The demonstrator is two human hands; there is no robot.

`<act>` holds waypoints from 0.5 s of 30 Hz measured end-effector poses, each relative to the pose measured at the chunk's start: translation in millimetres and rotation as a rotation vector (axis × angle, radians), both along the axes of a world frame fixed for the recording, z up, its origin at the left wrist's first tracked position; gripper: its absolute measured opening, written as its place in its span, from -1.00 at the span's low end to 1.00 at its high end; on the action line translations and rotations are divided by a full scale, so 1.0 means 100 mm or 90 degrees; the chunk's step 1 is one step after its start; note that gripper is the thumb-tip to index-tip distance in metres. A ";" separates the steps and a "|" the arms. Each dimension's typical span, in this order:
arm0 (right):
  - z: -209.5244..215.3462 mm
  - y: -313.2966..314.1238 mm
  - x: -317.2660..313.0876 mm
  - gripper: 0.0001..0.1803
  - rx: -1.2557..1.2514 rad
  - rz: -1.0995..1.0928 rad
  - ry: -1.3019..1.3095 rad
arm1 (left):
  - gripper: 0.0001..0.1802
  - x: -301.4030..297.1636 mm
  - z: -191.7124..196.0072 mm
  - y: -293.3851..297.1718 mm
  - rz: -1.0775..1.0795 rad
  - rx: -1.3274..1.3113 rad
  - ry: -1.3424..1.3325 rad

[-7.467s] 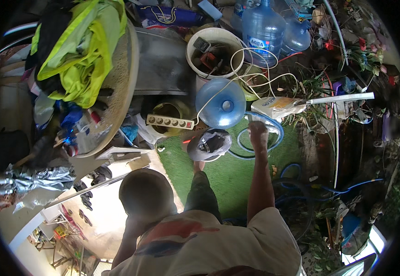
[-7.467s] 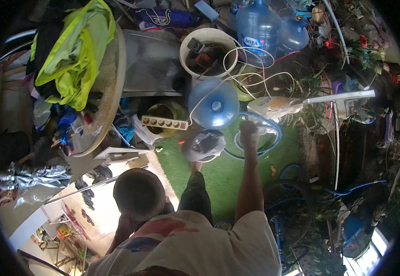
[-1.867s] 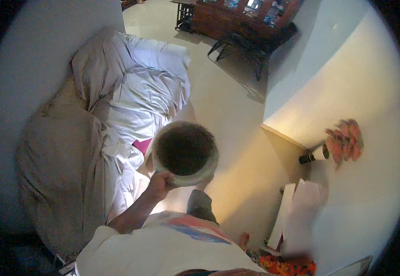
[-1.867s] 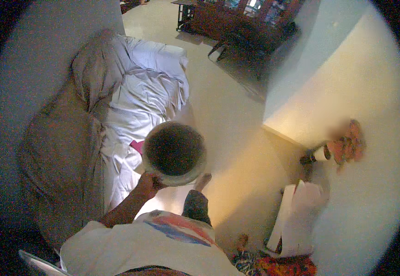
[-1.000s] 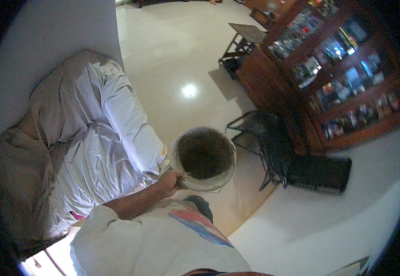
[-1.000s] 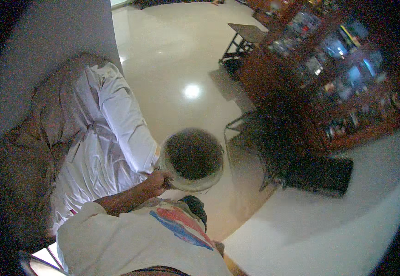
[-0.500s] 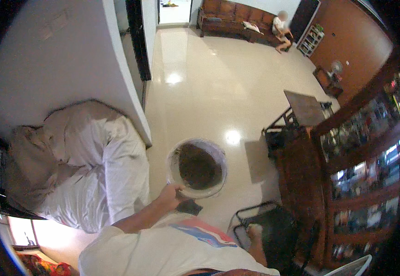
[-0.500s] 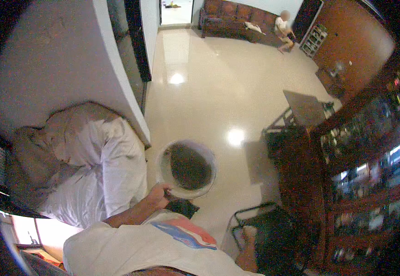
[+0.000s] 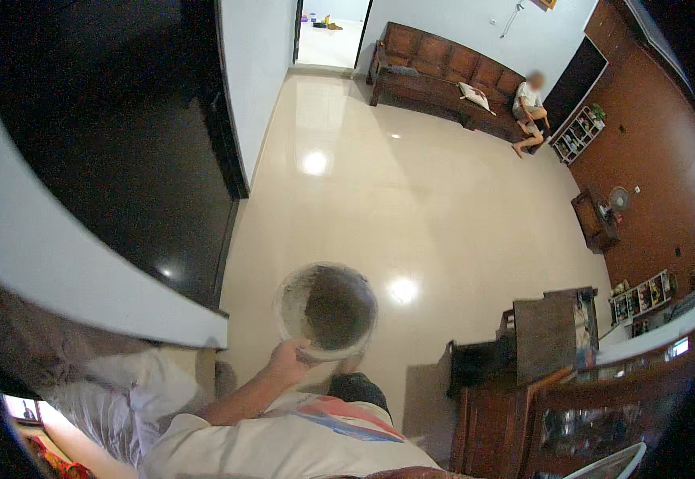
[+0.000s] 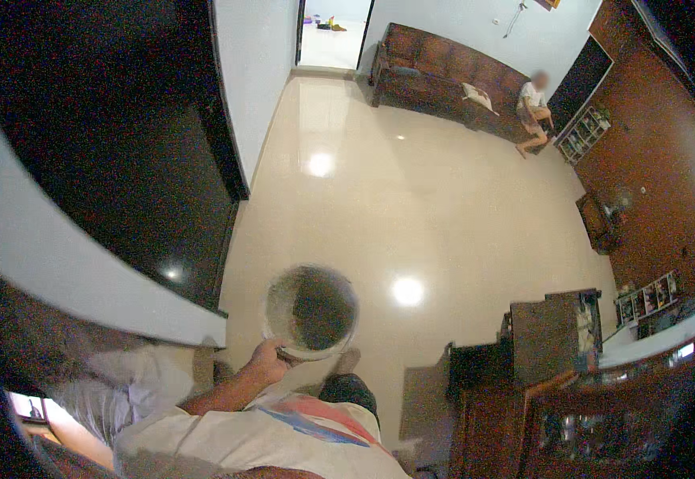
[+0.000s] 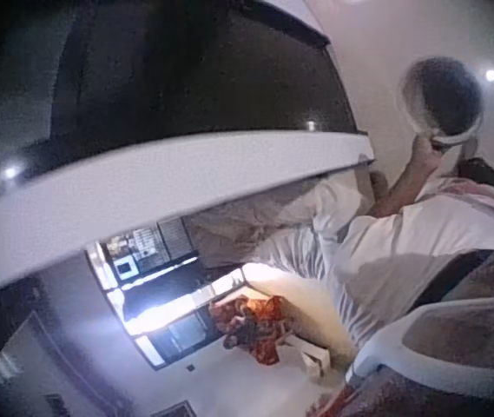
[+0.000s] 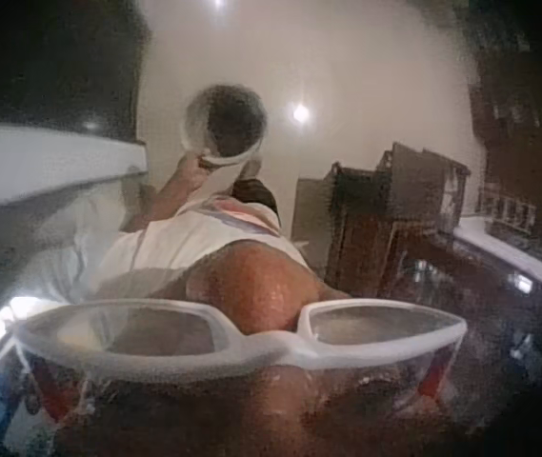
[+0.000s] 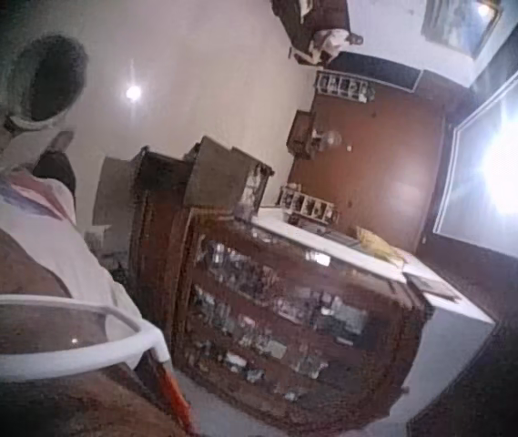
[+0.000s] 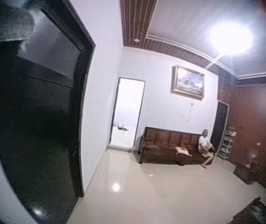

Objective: The person scoops dry cement powder from a bag into a bucket using a trowel, then carries the bucket to a tiled area and mixes the contents with water using the trowel.

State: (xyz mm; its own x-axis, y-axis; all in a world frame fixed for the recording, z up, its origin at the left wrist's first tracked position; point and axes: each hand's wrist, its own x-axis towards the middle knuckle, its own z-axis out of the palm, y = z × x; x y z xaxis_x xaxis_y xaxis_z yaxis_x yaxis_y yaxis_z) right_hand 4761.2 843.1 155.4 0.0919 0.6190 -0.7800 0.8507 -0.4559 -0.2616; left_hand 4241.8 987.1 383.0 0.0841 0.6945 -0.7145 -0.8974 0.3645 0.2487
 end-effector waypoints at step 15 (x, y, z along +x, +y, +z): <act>0.17 8.89 -0.40 -0.69 0.437 0.270 0.094 | -0.46 -1.26 0.24 5.52 0.197 0.100 -0.037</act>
